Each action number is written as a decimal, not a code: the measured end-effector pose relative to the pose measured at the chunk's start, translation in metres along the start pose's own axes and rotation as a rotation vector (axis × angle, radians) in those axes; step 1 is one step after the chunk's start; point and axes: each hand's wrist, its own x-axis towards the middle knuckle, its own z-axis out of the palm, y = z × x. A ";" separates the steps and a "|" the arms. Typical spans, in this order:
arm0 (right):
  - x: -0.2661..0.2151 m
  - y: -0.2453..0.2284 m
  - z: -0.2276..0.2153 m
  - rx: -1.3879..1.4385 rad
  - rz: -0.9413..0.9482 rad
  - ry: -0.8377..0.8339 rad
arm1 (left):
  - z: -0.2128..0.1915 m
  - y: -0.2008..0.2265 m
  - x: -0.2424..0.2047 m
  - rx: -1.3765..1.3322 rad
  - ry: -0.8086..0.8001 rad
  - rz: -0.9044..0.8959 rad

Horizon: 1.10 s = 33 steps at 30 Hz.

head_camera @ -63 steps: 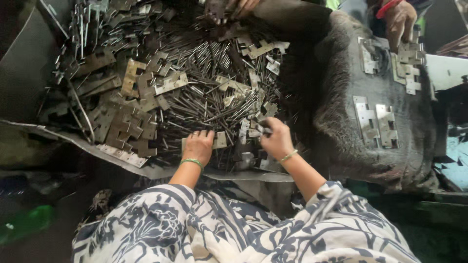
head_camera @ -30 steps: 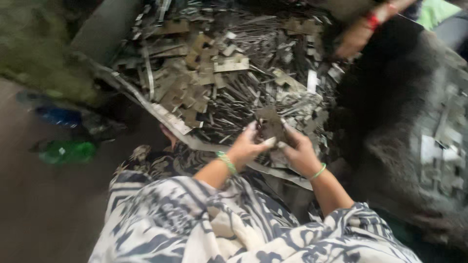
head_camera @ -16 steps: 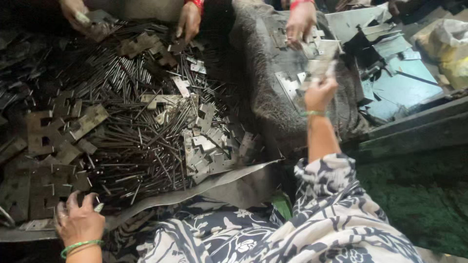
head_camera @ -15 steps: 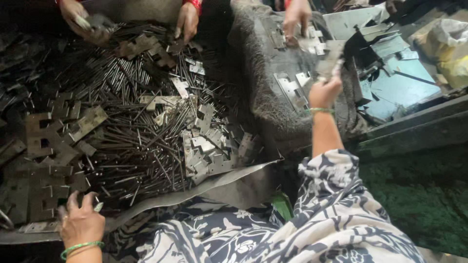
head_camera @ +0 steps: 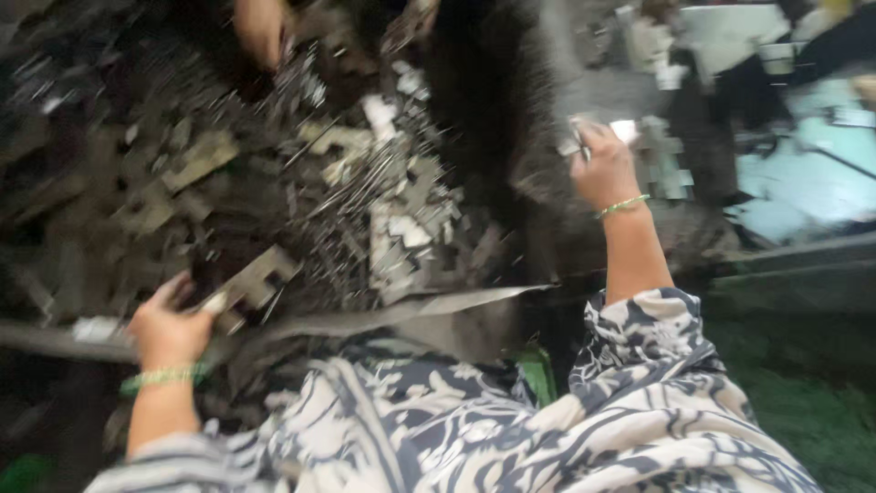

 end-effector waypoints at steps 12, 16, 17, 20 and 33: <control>-0.046 -0.206 0.143 0.071 -0.600 -0.764 | -0.023 0.087 -0.020 -1.820 -0.487 -0.178; -0.047 -0.208 0.154 0.031 -0.587 -0.803 | -0.031 0.128 -0.009 -1.668 -0.267 -0.372; -0.047 -0.207 0.154 0.026 -0.601 -0.794 | -0.026 0.134 -0.001 -1.527 -0.279 -0.328; -0.054 -0.205 0.157 -0.010 -0.614 -0.766 | 0.019 0.143 0.016 -0.954 -0.233 -0.118; -0.053 -0.167 0.155 0.499 -0.426 -0.775 | 0.154 0.114 0.004 0.325 -0.327 -0.026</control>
